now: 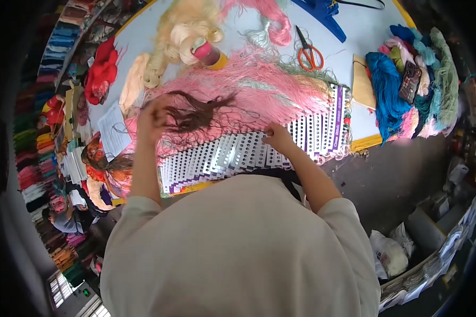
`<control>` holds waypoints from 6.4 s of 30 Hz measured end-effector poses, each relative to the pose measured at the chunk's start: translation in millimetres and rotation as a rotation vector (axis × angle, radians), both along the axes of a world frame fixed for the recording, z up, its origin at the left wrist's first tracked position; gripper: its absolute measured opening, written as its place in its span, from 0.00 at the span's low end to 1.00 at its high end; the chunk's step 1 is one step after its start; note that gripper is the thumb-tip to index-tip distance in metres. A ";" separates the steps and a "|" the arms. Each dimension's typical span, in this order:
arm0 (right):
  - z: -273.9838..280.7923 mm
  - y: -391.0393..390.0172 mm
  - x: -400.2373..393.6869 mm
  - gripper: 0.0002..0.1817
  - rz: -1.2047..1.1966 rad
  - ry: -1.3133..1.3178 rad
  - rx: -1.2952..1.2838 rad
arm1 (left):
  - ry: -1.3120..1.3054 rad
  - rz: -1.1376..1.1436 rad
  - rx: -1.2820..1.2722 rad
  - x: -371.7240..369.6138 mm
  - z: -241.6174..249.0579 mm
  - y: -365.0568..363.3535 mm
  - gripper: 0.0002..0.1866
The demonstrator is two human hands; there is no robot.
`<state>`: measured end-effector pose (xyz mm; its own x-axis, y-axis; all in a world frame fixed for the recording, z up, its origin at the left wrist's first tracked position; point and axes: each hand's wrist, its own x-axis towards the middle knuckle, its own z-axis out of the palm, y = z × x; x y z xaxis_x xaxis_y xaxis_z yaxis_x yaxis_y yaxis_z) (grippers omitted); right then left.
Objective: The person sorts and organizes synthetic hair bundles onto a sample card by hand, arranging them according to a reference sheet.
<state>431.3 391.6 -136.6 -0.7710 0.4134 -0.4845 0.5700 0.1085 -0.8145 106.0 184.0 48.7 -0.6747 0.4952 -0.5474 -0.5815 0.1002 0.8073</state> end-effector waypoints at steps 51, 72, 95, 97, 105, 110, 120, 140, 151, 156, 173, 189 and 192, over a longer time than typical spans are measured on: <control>17.2 39.4 17.4 0.08 0.114 0.040 0.243 | -0.192 -0.646 -0.530 200.9 -159.5 110.9 0.09; -4.3 40.9 14.0 0.11 -0.022 -0.056 0.039 | 0.125 -0.401 -0.309 192.7 -155.4 109.3 0.08; 34.3 15.9 0.5 0.44 0.320 -0.099 0.648 | -0.127 -0.093 -0.133 11.4 -34.5 7.5 0.08; 25.9 17.3 -0.3 0.44 0.330 -0.099 0.686 | 0.003 0.127 -0.047 -28.6 -21.6 -23.5 0.08; -50.6 8.3 13.7 0.36 0.259 -0.028 0.660 | 0.779 -0.073 -0.554 -27.2 -5.0 -70.5 0.23; 36.7 5.2 0.0 0.33 0.190 0.105 0.650 | 0.183 -0.208 -0.090 94.9 -36.0 7.3 0.15; 167.2 -26.1 -17.6 0.13 -0.245 0.271 -0.124 | 0.009 -0.341 0.284 184.1 -29.3 80.5 0.18; 152.1 -34.7 -7.4 0.07 -0.306 0.322 -0.595 | -0.155 -0.358 0.390 199.6 -15.7 72.8 0.16; 155.3 -36.6 -9.8 0.10 -0.334 0.260 -0.626 | -0.149 -0.274 0.298 198.0 -21.8 67.1 0.12; 145.0 -36.7 -12.9 0.09 -0.339 0.234 -0.607 | -0.233 -0.249 0.396 196.8 -21.1 67.2 0.11; 154.1 -38.2 -15.7 0.10 -0.328 0.288 -0.546 | -0.146 -0.356 0.339 196.2 1.6 67.9 0.16; 124.4 -3.3 2.1 0.06 -0.310 0.914 -0.403 | -0.126 -0.143 0.298 142.2 -52.2 46.3 0.09; 150.8 87.7 62.4 0.13 -0.345 0.555 0.230 | -0.252 0.206 0.339 53.2 -82.7 -5.8 0.11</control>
<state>493.7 479.4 14.2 -0.6856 0.7243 0.0729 0.1085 0.2007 -0.9736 159.2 178.2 -34.0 -0.6442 0.5444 -0.5373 -0.7439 -0.2826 0.6056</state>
